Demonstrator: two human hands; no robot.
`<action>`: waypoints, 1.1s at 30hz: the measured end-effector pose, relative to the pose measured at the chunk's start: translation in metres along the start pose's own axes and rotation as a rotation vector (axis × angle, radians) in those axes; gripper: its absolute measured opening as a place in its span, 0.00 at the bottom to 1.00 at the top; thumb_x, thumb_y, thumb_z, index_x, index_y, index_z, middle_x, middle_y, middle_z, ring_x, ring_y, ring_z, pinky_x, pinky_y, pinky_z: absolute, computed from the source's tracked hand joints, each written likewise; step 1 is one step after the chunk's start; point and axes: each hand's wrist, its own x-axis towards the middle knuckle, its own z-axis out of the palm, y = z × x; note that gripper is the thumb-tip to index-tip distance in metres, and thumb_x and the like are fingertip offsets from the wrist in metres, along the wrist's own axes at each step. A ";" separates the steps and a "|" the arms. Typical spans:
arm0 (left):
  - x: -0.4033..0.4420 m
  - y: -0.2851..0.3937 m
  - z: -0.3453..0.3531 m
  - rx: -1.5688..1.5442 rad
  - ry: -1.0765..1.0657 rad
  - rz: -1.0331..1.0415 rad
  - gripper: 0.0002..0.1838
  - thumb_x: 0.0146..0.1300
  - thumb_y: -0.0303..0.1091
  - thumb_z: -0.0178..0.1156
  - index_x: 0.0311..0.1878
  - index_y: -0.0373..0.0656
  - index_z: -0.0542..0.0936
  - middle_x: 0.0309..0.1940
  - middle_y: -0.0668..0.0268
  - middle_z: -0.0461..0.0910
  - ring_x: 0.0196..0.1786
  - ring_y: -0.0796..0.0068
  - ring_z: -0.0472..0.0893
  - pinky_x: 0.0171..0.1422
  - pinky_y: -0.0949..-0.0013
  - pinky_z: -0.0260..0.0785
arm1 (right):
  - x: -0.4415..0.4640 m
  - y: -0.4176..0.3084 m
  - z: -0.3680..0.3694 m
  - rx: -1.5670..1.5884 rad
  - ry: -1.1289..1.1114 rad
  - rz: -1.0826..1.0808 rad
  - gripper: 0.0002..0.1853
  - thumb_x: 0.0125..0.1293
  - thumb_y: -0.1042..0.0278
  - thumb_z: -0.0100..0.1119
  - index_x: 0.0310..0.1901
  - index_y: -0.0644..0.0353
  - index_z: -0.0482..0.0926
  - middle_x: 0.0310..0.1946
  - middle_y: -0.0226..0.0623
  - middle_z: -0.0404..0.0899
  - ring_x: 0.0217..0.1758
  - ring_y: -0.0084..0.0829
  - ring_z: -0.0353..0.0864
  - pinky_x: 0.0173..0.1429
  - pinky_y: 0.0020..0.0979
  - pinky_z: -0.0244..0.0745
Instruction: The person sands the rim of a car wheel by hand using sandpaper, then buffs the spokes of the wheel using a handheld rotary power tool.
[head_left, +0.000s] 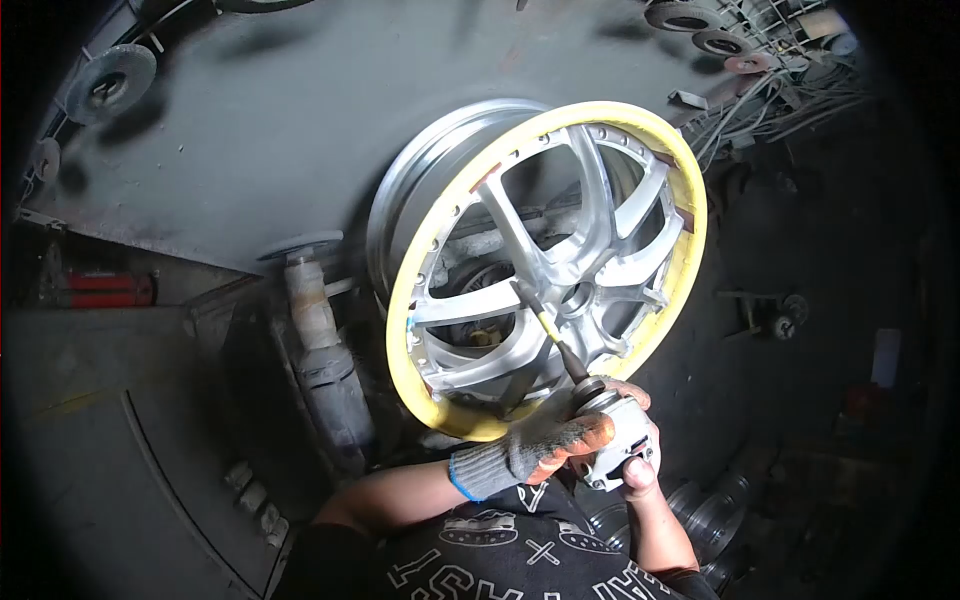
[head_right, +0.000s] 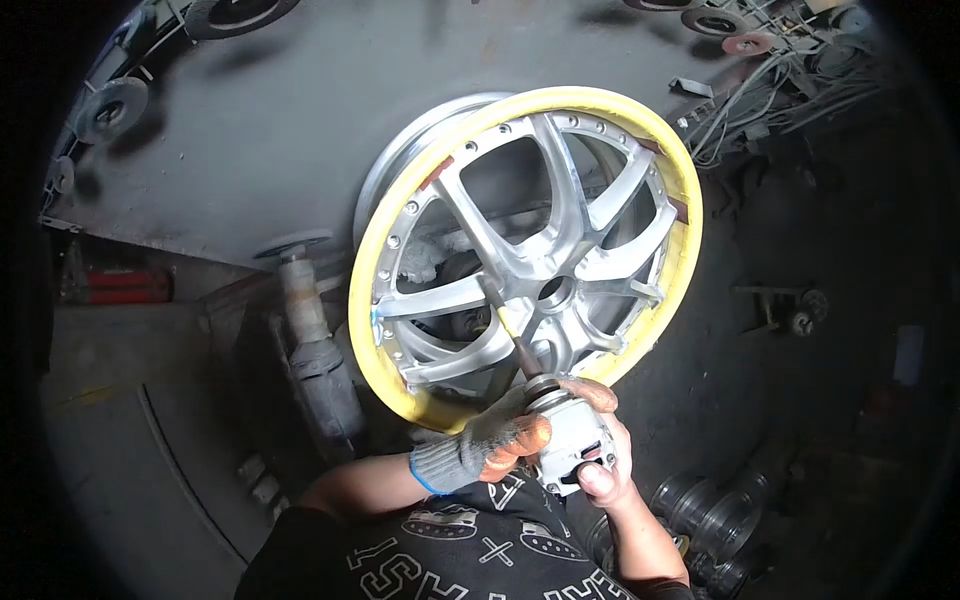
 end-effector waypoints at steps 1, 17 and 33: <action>-0.001 -0.001 -0.002 -0.002 0.006 0.000 0.33 0.60 0.48 0.70 0.62 0.36 0.73 0.53 0.63 0.78 0.52 0.76 0.77 0.57 0.71 0.69 | 0.001 0.000 0.001 -0.020 -0.007 0.011 0.55 0.49 0.33 0.64 0.68 0.75 0.63 0.58 0.48 0.76 0.60 0.37 0.77 0.66 0.36 0.68; -0.079 0.025 -0.014 -0.046 0.072 0.118 0.52 0.51 0.72 0.67 0.64 0.32 0.73 0.68 0.52 0.66 0.67 0.66 0.71 0.71 0.61 0.61 | 0.016 -0.010 0.066 -0.352 -0.334 -0.201 0.45 0.62 0.39 0.59 0.68 0.72 0.63 0.58 0.58 0.76 0.58 0.50 0.81 0.64 0.41 0.72; -0.028 -0.041 -0.035 -0.132 0.185 0.022 0.29 0.72 0.54 0.51 0.61 0.36 0.76 0.59 0.64 0.76 0.60 0.78 0.74 0.68 0.70 0.65 | -0.002 -0.014 0.031 -0.260 0.005 -0.017 0.59 0.60 0.16 0.38 0.68 0.76 0.63 0.56 0.50 0.78 0.57 0.37 0.80 0.60 0.33 0.73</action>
